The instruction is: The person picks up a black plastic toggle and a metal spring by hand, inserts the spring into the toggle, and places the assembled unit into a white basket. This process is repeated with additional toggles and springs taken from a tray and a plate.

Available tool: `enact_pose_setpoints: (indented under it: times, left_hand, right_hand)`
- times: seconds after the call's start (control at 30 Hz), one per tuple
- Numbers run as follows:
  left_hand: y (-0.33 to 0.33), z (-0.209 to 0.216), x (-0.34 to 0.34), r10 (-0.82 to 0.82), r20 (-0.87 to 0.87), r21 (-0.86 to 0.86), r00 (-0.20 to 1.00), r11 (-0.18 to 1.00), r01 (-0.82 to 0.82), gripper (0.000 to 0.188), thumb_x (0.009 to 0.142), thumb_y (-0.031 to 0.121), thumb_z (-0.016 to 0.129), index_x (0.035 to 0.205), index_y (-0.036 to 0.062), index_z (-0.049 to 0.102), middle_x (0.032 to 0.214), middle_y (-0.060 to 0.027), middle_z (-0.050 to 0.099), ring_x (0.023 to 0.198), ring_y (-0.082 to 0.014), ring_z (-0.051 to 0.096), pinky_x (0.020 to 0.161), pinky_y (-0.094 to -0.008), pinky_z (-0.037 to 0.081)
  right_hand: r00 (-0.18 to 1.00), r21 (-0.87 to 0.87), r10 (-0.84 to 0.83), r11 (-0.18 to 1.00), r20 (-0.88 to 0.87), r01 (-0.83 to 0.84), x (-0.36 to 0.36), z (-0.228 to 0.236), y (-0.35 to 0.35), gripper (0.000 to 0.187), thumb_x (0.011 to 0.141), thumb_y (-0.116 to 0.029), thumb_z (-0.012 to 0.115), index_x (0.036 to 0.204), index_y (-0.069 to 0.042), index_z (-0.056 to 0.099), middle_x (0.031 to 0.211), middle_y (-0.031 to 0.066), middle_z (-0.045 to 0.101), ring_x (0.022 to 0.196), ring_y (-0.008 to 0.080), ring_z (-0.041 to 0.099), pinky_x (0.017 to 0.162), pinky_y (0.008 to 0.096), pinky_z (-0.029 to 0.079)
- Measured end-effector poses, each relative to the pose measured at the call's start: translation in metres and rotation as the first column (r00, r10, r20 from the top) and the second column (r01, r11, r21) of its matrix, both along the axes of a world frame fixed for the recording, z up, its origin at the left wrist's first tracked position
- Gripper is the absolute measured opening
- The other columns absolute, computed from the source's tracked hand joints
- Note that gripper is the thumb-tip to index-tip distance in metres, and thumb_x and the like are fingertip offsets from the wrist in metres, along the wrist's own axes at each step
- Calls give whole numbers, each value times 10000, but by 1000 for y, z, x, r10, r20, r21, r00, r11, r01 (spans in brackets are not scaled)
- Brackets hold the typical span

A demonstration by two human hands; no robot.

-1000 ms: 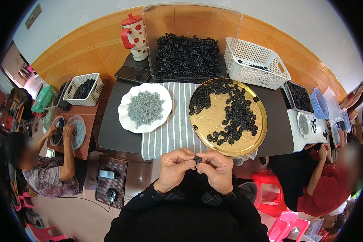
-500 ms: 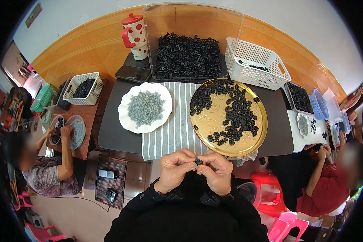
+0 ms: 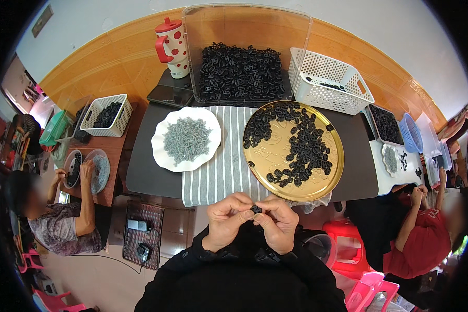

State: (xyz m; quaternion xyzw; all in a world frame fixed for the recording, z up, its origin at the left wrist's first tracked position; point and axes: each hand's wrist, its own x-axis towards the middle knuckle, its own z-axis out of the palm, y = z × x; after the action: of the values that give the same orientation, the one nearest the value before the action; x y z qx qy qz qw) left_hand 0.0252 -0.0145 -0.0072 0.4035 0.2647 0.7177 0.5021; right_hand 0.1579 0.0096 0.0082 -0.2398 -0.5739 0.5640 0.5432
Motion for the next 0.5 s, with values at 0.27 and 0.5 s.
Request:
enact_pose_setpoints:
  times: [0.27, 0.5]
  left_hand:
    - [0, -3, 1, 41, -41, 61, 998, 997, -38, 64, 843, -79, 631, 893, -51, 602, 891, -111, 595, 801, -145, 547, 699, -258, 465]
    - [0, -2, 0, 10, -48, 88, 999, 996, -6, 58, 851, -72, 625, 897, -51, 596, 889, -117, 596, 802, -154, 552, 697, -263, 471]
  right_hand:
    - [997, 58, -36, 998, 62, 33, 0, -2, -1, 212, 848, 54, 637, 1052, 36, 585, 780, 53, 527, 647, 87, 493, 576, 210, 400]
    - [998, 70, 16, 997, 54, -19, 1, -4, -2, 189, 880, 28, 610, 1058, 49, 549, 870, 82, 543, 690, 89, 516, 621, 206, 434]
